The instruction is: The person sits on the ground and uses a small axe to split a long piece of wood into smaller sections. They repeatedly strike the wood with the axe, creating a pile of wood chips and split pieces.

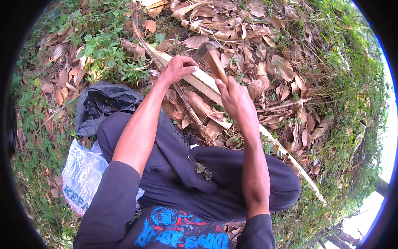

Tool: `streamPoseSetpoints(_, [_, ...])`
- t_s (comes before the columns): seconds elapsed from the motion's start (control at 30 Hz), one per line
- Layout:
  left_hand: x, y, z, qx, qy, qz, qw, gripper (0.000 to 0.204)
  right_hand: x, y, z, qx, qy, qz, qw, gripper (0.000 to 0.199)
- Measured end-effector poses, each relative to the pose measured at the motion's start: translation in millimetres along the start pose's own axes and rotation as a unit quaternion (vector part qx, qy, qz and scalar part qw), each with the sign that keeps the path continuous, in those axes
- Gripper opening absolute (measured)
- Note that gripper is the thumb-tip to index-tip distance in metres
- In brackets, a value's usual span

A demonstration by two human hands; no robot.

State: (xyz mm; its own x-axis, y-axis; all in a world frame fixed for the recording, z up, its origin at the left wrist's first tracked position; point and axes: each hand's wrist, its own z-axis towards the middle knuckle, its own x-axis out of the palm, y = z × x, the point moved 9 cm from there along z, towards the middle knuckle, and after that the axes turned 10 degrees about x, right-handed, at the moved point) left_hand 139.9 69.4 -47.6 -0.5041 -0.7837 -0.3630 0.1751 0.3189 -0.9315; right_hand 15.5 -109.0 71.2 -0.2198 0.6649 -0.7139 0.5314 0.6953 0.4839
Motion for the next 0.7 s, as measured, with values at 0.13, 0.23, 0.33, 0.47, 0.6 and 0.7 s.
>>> streamPoseSetpoints(0.13, [3.6, -3.1, 4.5, 0.028, 0.013, -0.001, 1.000, 0.024, -37.8, 6.1, -1.7, -0.011, -0.061, 0.033, 0.998, 0.049])
streamPoseSetpoints(0.23, [5.1, -3.1, 5.0, 0.028, 0.021, 0.001, 0.999, 0.024, -26.9, 1.4, 7.2, -0.034, -0.068, 0.020, 0.997, 0.048])
streamPoseSetpoints(0.33, [5.0, -4.7, 5.5, 0.013, 0.022, 0.017, 1.000, 0.023, -0.1, -4.3, 10.1, -0.010, -0.021, -0.007, 1.000, 0.047])
streamPoseSetpoints(0.47, [5.2, -5.6, 3.4, 0.002, 0.022, 0.010, 1.000, 0.022, 6.6, -2.6, 11.2, -0.054, -0.040, -0.025, 0.997, 0.046])
streamPoseSetpoints(0.6, [3.9, 3.4, 6.2, 0.013, 0.027, -0.015, 0.999, 0.023, -29.9, 11.0, -1.1, 0.010, -0.045, 0.027, 0.999, 0.048])
streamPoseSetpoints(0.7, [5.4, 7.5, 5.8, 0.011, 0.035, -0.029, 0.999, 0.021, -46.5, 18.5, -10.3, -0.045, -0.086, 0.054, 0.994, 0.049])
